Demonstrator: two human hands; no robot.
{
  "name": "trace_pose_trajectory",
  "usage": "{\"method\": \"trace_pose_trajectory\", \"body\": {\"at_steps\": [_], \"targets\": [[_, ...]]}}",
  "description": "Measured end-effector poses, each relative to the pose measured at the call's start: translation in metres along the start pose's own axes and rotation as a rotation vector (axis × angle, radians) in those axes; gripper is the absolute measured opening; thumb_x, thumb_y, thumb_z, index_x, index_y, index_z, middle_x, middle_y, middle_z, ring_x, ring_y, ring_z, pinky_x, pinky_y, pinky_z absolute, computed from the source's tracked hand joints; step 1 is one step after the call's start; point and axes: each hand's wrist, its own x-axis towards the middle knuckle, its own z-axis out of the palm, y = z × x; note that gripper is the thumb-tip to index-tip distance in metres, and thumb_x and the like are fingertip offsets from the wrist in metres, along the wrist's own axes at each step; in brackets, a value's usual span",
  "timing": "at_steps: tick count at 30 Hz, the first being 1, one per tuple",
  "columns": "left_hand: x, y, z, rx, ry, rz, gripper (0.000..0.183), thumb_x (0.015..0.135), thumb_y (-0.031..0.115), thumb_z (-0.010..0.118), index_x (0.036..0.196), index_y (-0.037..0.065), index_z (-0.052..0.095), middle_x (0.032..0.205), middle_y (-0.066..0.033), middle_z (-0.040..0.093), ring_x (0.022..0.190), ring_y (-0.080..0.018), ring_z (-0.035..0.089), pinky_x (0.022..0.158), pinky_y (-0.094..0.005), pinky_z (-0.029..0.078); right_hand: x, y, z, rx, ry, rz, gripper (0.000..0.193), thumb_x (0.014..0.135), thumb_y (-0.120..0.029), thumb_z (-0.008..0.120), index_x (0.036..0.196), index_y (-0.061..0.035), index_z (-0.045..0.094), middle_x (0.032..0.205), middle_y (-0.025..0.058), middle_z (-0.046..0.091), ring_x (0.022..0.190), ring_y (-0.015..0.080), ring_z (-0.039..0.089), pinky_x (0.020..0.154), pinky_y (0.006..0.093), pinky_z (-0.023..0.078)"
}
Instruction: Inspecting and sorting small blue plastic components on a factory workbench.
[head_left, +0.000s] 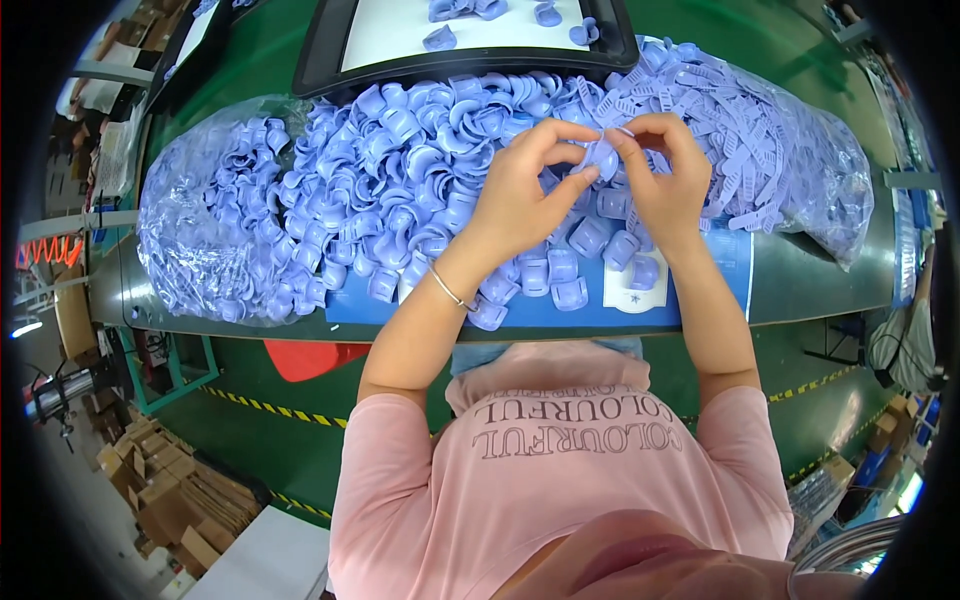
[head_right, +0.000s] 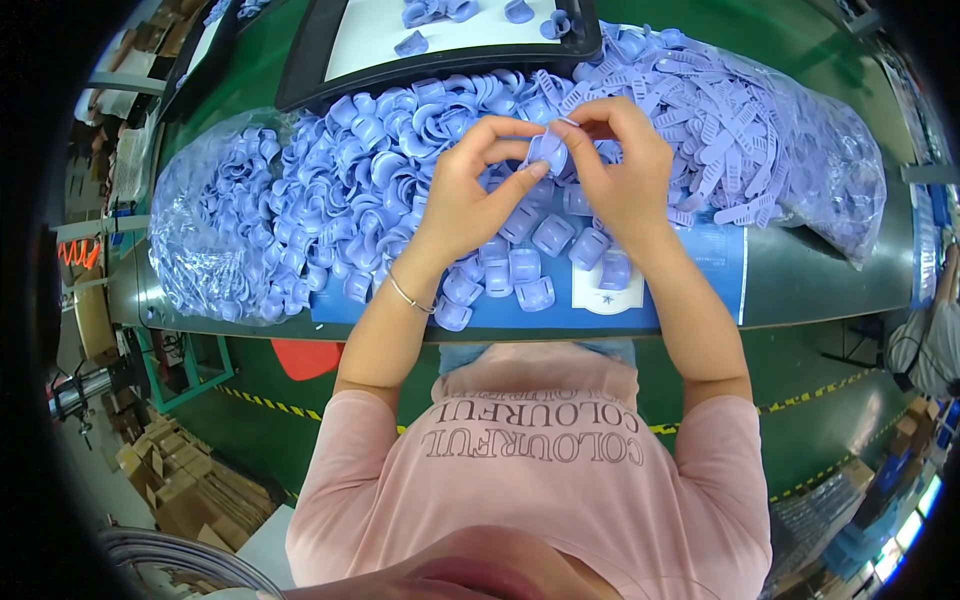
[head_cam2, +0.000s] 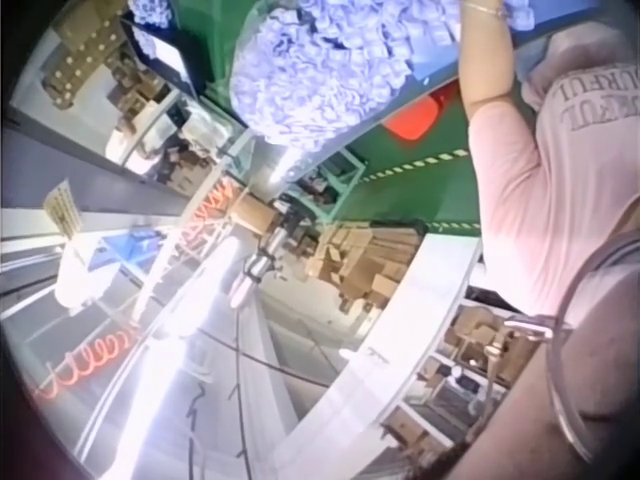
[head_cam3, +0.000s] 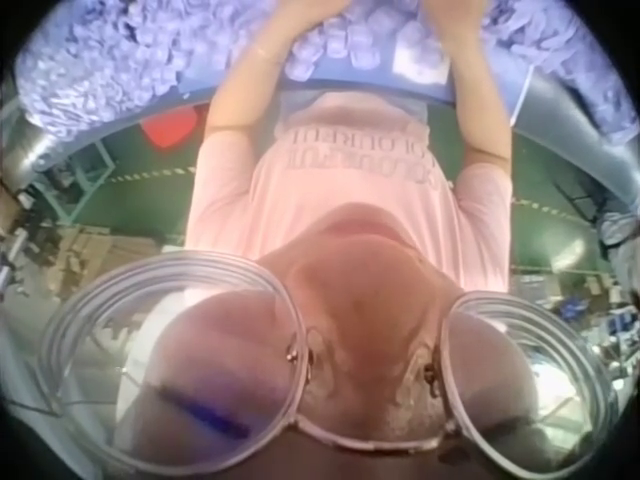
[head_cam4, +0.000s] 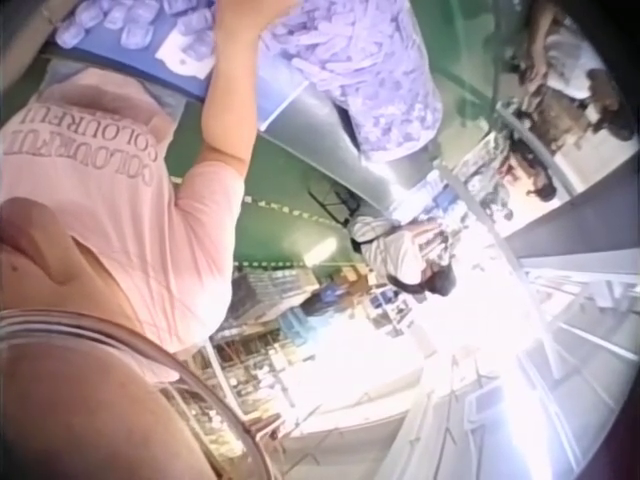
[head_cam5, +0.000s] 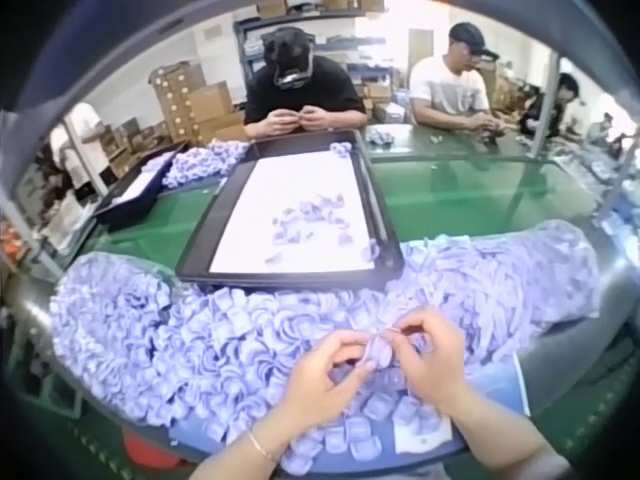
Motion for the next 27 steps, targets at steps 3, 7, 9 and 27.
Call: {"method": "trace_pose_trajectory", "body": {"at_steps": [3,7,9,27], "targets": [[-0.001,-0.001,0.000,0.155,-0.065,0.060,0.030,0.081,0.004,0.068,0.107,0.000,0.054,0.087,-0.0091,0.068,0.085,-0.0124,0.062,0.082,-0.0272,0.046,0.001,0.008,0.002,0.047,0.023,0.096,0.014,0.077,-0.001,0.071,0.085,0.0000,0.060,0.077,0.0042,0.062,0.070,0.0110,0.062,0.066,0.0227,0.050],[0.000,-0.006,0.003,0.143,0.008,0.000,0.028,0.079,0.008,0.069,0.100,0.001,0.053,0.084,-0.0090,0.066,0.086,-0.0197,0.063,0.082,-0.0315,0.046,0.000,0.005,0.007,0.043,0.007,0.114,0.015,0.076,-0.003,0.073,0.084,-0.0016,0.060,0.092,0.0065,0.061,0.080,0.0147,0.062,0.071,0.0256,0.050],[0.001,-0.008,0.003,0.099,0.054,-0.061,0.026,0.078,0.010,0.068,0.097,0.001,0.053,0.083,-0.0098,0.066,0.088,-0.0263,0.063,0.084,-0.0360,0.045,-0.001,0.000,0.007,0.001,0.053,0.057,0.016,0.075,-0.004,0.073,0.085,-0.0026,0.061,0.098,0.0075,0.061,0.087,0.0169,0.061,0.073,0.0277,0.050],[0.002,-0.008,0.003,-0.043,0.150,-0.009,0.029,0.079,0.001,0.062,0.108,0.001,0.057,0.087,-0.0121,0.068,0.083,-0.0205,0.068,0.076,-0.0300,0.052,-0.003,-0.009,0.004,-0.413,-0.053,-0.382,0.017,0.069,-0.012,0.075,0.085,-0.0141,0.070,0.098,-0.0028,0.066,0.101,0.0210,0.057,0.093,0.0403,0.035]]}}
